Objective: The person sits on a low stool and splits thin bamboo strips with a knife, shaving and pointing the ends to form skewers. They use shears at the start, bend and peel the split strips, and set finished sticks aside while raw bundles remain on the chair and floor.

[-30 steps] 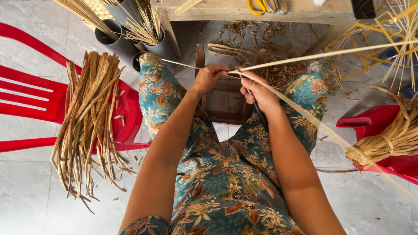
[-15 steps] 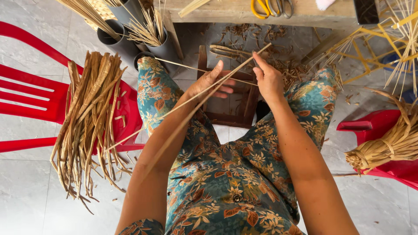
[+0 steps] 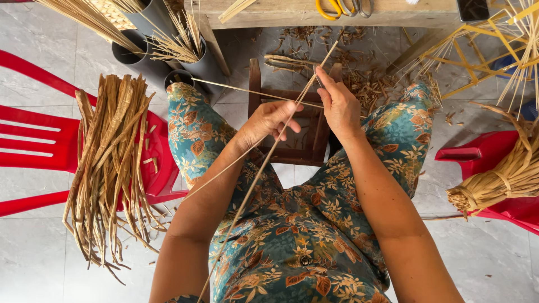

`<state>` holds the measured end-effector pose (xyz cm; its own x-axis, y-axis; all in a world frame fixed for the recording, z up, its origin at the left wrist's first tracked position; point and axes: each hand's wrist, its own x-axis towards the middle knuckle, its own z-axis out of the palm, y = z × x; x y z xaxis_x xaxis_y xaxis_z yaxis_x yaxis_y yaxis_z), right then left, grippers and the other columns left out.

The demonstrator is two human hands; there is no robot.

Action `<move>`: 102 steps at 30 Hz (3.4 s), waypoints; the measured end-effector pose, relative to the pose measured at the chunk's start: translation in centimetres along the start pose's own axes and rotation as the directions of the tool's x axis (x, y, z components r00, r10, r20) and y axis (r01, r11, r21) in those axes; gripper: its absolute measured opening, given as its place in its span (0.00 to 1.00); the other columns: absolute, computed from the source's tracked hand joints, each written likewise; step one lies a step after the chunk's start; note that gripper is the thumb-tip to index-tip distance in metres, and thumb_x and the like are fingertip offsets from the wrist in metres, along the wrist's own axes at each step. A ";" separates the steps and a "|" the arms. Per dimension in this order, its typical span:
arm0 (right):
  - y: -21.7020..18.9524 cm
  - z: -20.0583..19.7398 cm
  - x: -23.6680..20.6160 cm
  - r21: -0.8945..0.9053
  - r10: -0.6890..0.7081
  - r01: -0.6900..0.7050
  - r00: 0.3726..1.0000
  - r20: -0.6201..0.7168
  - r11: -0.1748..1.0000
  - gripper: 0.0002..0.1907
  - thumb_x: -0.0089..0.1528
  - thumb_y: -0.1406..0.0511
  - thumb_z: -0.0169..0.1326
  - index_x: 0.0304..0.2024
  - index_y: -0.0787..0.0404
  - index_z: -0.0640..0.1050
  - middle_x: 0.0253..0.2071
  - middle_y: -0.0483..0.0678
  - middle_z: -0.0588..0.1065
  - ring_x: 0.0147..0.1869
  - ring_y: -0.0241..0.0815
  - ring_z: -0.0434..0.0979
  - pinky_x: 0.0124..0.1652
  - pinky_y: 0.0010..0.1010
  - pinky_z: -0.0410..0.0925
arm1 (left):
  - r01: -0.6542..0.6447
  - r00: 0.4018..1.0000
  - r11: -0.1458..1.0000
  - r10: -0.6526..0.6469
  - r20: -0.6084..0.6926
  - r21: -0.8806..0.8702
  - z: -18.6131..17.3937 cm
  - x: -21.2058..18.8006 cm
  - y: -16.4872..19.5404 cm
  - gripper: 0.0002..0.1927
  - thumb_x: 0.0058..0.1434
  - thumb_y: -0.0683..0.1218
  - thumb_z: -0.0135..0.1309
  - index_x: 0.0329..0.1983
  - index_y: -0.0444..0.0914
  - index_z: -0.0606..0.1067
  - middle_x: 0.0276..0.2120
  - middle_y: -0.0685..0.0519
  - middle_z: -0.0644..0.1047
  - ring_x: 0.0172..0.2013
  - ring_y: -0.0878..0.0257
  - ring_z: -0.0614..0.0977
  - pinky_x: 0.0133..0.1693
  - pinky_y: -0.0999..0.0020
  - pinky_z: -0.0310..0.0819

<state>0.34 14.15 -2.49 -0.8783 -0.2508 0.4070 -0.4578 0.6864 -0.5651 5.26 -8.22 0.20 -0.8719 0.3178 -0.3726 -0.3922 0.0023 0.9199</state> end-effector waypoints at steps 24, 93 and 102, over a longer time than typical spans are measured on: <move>14.2 -4.4 7.0 0.768 0.625 -0.382 0.780 -0.031 0.514 0.20 0.72 0.60 0.55 0.65 0.57 0.77 0.27 0.37 0.70 0.23 0.26 0.63 0.22 0.20 0.58 | -0.001 0.998 1.000 0.001 -0.055 -0.006 -1.4 -5.5 -0.9 0.17 0.73 0.51 0.46 0.52 0.37 0.80 0.16 0.60 0.68 0.14 0.75 0.65 0.18 0.78 0.55; 7.0 -2.2 6.8 0.818 0.504 -0.426 0.840 0.200 0.386 0.10 0.72 0.63 0.54 0.45 0.62 0.83 0.26 0.41 0.73 0.23 0.25 0.61 0.21 0.19 0.52 | -0.489 0.714 0.809 0.586 -0.383 0.326 -5.5 10.5 2.5 0.13 0.77 0.41 0.47 0.60 0.39 0.77 0.37 0.56 0.81 0.32 0.74 0.77 0.34 0.76 0.74; 7.3 8.0 3.8 -0.065 0.232 -0.230 0.842 0.488 0.971 0.18 0.67 0.60 0.54 0.56 0.60 0.79 0.35 0.55 0.80 0.36 0.53 0.80 0.38 0.43 0.71 | -0.294 0.642 0.518 0.729 -0.235 0.803 -9.6 12.0 0.8 0.15 0.63 0.35 0.51 0.49 0.42 0.80 0.34 0.51 0.79 0.34 0.54 0.82 0.38 0.60 0.77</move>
<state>-7.44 12.75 -10.74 -0.9125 -0.3850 -0.1384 -0.2337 0.7682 -0.5960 -8.37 -13.52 -4.71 -0.9151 -0.0170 0.4028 0.2889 0.6692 0.6846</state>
